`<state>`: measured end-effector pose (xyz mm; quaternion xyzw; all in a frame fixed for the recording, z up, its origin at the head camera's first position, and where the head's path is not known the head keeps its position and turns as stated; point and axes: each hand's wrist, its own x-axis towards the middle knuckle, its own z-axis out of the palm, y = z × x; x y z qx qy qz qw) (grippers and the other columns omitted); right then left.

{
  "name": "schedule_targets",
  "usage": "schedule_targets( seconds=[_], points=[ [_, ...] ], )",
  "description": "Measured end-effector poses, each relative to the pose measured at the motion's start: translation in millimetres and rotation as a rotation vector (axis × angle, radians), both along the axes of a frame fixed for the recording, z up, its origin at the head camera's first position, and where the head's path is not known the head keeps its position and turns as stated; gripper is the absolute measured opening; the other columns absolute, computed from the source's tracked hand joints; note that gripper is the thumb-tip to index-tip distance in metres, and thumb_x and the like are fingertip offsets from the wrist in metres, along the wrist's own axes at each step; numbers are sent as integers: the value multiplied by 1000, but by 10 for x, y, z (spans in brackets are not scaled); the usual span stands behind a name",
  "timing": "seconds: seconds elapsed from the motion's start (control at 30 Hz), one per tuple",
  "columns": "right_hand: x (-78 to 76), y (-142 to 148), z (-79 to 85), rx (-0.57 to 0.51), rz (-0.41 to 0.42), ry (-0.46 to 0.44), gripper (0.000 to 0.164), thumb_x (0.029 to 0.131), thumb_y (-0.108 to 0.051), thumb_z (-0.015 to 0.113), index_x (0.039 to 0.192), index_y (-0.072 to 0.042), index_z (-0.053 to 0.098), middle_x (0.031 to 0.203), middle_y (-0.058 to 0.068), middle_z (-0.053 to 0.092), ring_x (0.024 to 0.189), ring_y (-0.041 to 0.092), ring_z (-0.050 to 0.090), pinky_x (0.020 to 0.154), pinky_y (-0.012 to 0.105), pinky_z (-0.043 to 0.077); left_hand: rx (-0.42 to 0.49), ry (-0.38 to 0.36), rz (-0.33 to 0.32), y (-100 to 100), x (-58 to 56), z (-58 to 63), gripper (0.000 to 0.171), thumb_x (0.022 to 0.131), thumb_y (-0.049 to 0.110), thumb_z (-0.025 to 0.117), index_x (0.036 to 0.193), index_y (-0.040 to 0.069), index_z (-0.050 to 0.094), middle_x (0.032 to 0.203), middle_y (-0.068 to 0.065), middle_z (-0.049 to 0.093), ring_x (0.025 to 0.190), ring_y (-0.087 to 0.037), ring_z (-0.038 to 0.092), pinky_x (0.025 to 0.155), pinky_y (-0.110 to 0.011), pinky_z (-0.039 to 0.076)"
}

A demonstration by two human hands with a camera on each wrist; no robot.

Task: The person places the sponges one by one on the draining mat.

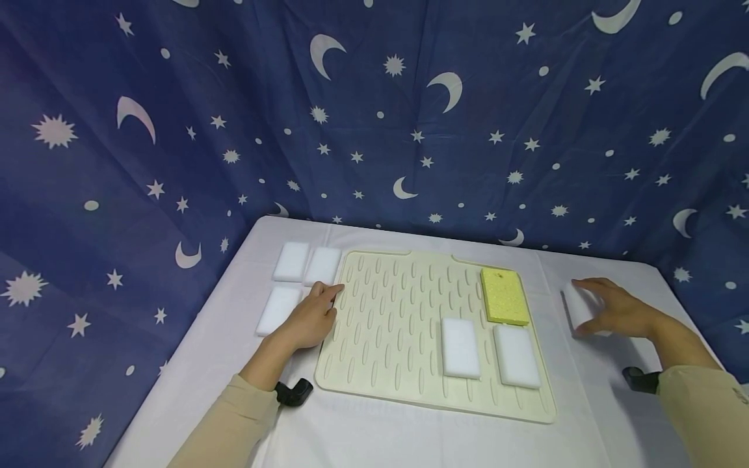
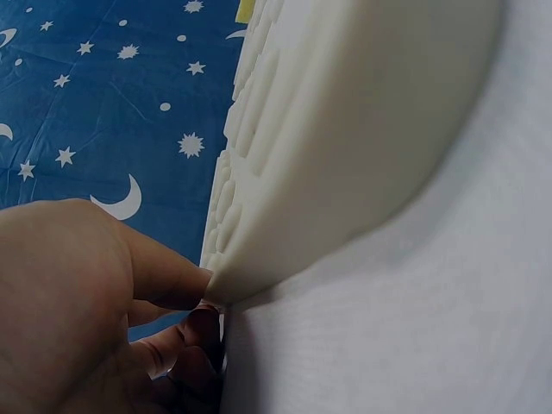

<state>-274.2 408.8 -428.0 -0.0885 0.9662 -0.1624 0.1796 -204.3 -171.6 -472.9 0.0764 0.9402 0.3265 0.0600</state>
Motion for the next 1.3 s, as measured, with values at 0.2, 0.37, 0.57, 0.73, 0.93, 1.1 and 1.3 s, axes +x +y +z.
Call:
schedule_targets(
  seconds=[0.2,0.37,0.57,0.73,0.93,1.1,1.3],
  points=[
    [-1,-91,44,10,-7,10,118,61,-51,85,151,-2,25,150,34,16,130,55,22,98,75,24,-10,-3,3,4,0,9,50,99,14,43,149,15,38,125,-5,45,100,-19,51,91,-37,43],
    [5,-136,83,3,25,35,116,63,-53,84,151,-3,26,150,32,20,131,53,25,98,74,26,-13,4,-1,-1,-1,7,50,99,14,42,149,14,37,124,-6,45,99,-19,51,90,-37,43],
    [-8,-210,110,29,30,53,120,61,-59,83,151,-4,26,150,32,20,131,53,25,98,74,26,-8,-2,5,-5,-1,-2,50,100,14,42,149,15,37,125,-6,44,101,-19,50,92,-37,43],
    [-17,-294,135,52,33,60,122,59,-63,82,151,-5,27,149,31,21,130,52,26,99,74,26,-11,-4,7,-5,2,0,50,100,14,43,149,15,37,124,-7,44,101,-20,50,92,-38,43],
    [-6,-372,200,58,57,91,121,59,-63,82,151,-6,29,148,29,24,128,50,30,97,73,29,-10,-1,4,-3,-4,-5,50,100,14,43,149,15,38,124,-7,44,101,-20,50,93,-39,43],
    [4,-460,246,57,57,94,121,58,-64,82,151,-6,31,148,29,25,128,49,30,98,73,29,-11,-4,8,0,1,-2,50,100,15,43,149,15,37,124,-6,44,102,-20,50,92,-39,43],
    [21,-534,277,44,76,110,120,57,-65,82,150,-8,33,149,27,26,131,48,29,99,73,29,-8,-11,8,16,5,1,50,100,14,43,150,15,37,123,-6,44,99,-20,50,91,-37,43]
  ],
)
